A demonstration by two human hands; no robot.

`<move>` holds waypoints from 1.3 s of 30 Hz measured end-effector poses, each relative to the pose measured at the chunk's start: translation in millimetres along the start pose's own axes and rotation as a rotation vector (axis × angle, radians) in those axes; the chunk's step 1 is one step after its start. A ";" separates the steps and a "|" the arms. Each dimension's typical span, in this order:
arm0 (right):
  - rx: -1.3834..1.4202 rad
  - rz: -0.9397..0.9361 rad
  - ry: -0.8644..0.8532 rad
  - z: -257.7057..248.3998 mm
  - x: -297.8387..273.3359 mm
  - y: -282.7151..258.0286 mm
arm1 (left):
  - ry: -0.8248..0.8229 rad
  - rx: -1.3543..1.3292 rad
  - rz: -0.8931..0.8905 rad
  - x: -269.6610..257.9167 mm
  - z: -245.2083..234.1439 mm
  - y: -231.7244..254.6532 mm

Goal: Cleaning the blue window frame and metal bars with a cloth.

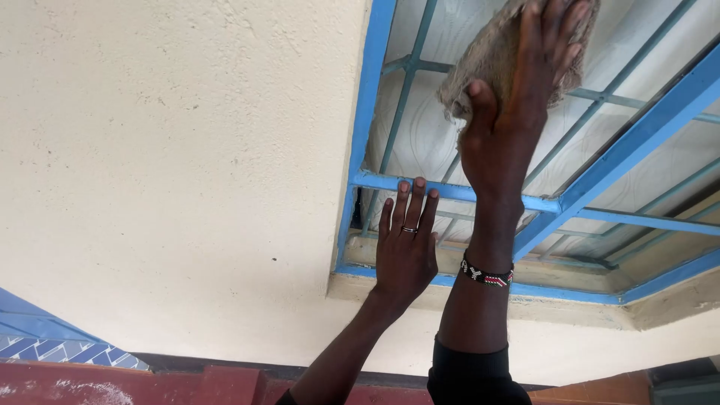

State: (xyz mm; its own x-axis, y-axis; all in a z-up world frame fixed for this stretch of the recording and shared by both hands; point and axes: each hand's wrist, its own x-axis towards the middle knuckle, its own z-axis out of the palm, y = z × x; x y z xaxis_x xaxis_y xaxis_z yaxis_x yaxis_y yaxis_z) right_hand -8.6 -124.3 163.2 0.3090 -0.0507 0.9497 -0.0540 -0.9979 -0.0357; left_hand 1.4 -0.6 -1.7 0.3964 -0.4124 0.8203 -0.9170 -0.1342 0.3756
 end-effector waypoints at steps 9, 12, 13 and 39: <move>-0.327 -0.079 -0.050 28.6 -19.7 -31.7 | 0.026 -0.031 0.026 -12.8 13.5 -8.9; -0.230 -0.180 -0.162 23.7 -23.9 -34.4 | 0.031 0.022 0.044 -10.8 18.9 -13.7; -0.213 -0.212 -0.193 19.4 -23.4 -34.1 | 0.015 0.006 0.035 -10.4 18.9 -13.4; 0.031 -0.073 -0.166 10.3 -84.2 17.9 | 0.144 0.162 0.012 -4.0 18.3 -6.8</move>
State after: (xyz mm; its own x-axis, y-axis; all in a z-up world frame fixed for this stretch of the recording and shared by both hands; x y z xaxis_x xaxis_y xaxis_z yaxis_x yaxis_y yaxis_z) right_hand -25.7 -138.3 79.4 0.4636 0.0185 0.8858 0.0026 -0.9998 0.0196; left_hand 5.2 -14.6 -15.4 0.3766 -0.2838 0.8818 -0.9125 -0.2777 0.3003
